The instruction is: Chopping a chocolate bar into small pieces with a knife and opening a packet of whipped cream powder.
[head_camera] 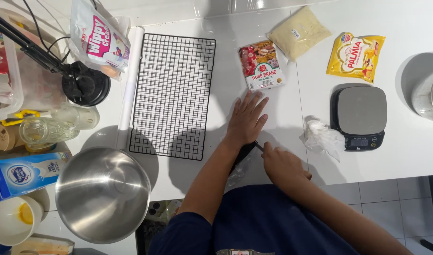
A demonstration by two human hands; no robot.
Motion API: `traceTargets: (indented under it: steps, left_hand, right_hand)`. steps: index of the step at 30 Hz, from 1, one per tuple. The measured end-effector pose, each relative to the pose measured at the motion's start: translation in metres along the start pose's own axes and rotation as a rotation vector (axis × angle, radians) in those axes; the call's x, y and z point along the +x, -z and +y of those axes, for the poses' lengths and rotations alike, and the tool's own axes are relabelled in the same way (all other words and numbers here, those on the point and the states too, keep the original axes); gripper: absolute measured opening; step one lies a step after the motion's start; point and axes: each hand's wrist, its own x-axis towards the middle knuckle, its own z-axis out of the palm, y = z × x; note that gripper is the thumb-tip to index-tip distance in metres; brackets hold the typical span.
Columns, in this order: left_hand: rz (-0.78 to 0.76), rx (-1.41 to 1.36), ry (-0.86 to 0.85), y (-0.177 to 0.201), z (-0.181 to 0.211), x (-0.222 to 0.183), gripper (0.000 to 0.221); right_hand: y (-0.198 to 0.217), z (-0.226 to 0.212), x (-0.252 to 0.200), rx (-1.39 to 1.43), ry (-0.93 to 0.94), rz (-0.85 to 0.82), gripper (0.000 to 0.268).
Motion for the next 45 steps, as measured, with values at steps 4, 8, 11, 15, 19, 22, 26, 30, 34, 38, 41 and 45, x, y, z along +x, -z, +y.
traceTargets:
  steps: [4, 8, 11, 15, 19, 22, 26, 30, 34, 38, 41, 45]
  left_hand:
    - [0.022, -0.022, -0.020, -0.010, -0.008, 0.001, 0.058]
    - [-0.007, -0.054, -0.021, -0.018, -0.017, 0.001, 0.060]
    - [-0.008, -0.048, -0.024, -0.024, -0.024, 0.003, 0.060]
    - [0.002, -0.038, -0.046, -0.019, -0.025, 0.002, 0.058]
    - [0.043, 0.001, -0.072, -0.024, -0.025, 0.003, 0.057]
    - [0.097, 0.095, -0.091, -0.034, -0.029, 0.003, 0.055]
    - [0.134, 0.117, -0.113, -0.037, -0.028, 0.003, 0.057]
    - [0.196, 0.113, -0.109, -0.035, -0.025, 0.002, 0.059]
    - [0.210, 0.046, -0.099, -0.032, -0.028, 0.007, 0.062]
    - [0.226, -0.048, -0.099, -0.014, -0.026, 0.003, 0.064]
    - [0.229, -0.020, -0.105, -0.002, -0.018, -0.007, 0.064]
    - [0.210, 0.006, -0.104, -0.005, -0.020, -0.016, 0.065]
  right_hand:
    - [-0.067, -0.003, 0.025, -0.045, -0.055, 0.005, 0.020]
    - [-0.083, -0.009, 0.028, -0.041, -0.082, 0.026, 0.011]
    - [-0.078, -0.018, 0.029, -0.137, -0.110, 0.087, 0.008]
    - [-0.081, -0.024, 0.041, -0.094, -0.190, 0.036, 0.005]
    - [-0.093, -0.027, 0.038, -0.148, -0.214, 0.142, 0.012]
    - [-0.100, -0.027, 0.036, -0.186, -0.209, 0.171, 0.013]
    - [-0.096, -0.018, 0.036, -0.028, -0.131, 0.083, 0.005]
    - [-0.063, -0.013, 0.028, -0.064, -0.042, -0.003, 0.011]
    - [-0.047, -0.009, 0.033, -0.154, 0.018, -0.082, 0.018]
    - [-0.010, -0.019, 0.018, -0.121, 0.021, -0.130, 0.035]
    - [0.004, -0.027, 0.008, -0.095, 0.020, -0.147, 0.029]
    - [0.006, -0.038, 0.006, -0.010, -0.013, -0.192, 0.024]
